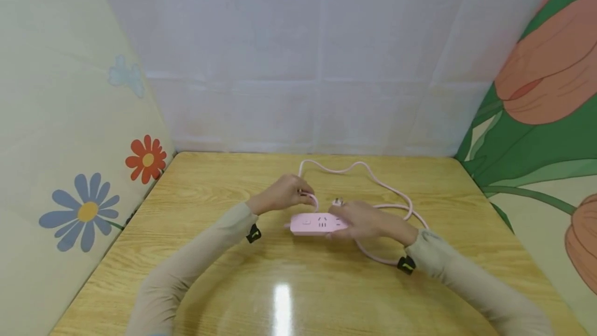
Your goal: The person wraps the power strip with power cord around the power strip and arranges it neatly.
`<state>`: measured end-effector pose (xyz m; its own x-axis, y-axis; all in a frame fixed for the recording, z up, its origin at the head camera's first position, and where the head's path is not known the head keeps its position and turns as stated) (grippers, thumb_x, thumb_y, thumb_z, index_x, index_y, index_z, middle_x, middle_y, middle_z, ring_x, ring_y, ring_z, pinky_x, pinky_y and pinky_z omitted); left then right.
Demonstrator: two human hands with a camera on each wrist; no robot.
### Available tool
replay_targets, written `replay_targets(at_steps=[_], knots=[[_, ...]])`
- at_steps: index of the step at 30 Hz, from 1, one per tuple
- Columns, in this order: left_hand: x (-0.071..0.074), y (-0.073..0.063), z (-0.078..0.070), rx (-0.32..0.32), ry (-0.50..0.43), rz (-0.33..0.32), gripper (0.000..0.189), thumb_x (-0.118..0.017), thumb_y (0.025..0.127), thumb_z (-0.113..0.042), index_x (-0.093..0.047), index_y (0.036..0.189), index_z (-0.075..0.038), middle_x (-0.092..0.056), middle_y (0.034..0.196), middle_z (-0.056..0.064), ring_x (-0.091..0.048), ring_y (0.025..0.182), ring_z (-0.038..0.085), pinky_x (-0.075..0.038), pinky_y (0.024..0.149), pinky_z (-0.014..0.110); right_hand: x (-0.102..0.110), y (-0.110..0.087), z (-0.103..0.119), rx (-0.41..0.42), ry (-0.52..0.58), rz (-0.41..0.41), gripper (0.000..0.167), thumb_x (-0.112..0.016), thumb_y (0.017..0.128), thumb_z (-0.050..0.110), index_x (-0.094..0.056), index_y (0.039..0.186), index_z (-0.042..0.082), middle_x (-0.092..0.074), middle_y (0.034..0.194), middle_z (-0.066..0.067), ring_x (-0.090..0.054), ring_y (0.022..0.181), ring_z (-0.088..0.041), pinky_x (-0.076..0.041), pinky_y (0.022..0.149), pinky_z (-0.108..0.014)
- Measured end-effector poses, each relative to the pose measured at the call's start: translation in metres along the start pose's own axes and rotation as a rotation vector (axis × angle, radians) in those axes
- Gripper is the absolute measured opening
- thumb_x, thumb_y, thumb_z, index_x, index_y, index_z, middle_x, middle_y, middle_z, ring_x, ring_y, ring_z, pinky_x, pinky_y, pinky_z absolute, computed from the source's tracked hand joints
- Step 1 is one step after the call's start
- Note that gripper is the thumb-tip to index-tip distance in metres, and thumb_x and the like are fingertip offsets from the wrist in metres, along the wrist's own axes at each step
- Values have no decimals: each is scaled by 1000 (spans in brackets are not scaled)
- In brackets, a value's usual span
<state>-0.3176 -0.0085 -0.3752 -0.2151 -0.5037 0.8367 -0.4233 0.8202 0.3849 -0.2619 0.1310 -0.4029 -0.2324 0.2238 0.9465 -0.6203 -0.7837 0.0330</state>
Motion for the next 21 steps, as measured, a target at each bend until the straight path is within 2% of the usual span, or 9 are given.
replay_targets(at_steps=[7,11,16,21], knots=[[6,-3,1,28,-35,-66,12,-78,87,-14,-77,94,-4,-74,87,4,-62,68,1,-51,62,16,5,0,-6,-47,-72,-48,50,-60,92,56,-63,113,10,-50,70,11,-45,56,-4,-40,49,-23],[7,-5,-1,65,-53,-93,10,-76,88,-10,-77,96,-2,-74,88,6,-63,69,4,-52,62,17,4,0,-9,-78,-78,-55,50,-59,94,50,-62,119,6,-56,78,8,-49,61,-5,-43,53,-24],[7,-3,-7,98,-4,-138,12,-73,90,-8,-76,99,-1,-74,92,8,-67,76,11,-53,68,17,5,1,-16,-143,-103,-95,55,-63,93,45,-59,125,0,-60,84,3,-52,63,-9,-46,54,-27],[3,-3,-18,68,54,-206,17,-67,93,-2,-72,108,5,-73,91,11,-61,69,12,-49,61,16,9,2,-28,-220,-126,-133,52,-65,93,42,-60,121,-1,-58,81,2,-50,61,-10,-43,51,-26]])
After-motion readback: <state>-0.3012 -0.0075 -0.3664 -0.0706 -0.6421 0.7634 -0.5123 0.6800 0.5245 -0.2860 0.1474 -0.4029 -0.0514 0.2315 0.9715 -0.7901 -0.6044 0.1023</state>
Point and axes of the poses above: each hand's wrist, its own y-axis towards the middle knuckle, its own x-axis out of the back of the hand, z = x × y, the point moved 7 cm from there along y, towards the middle knuckle
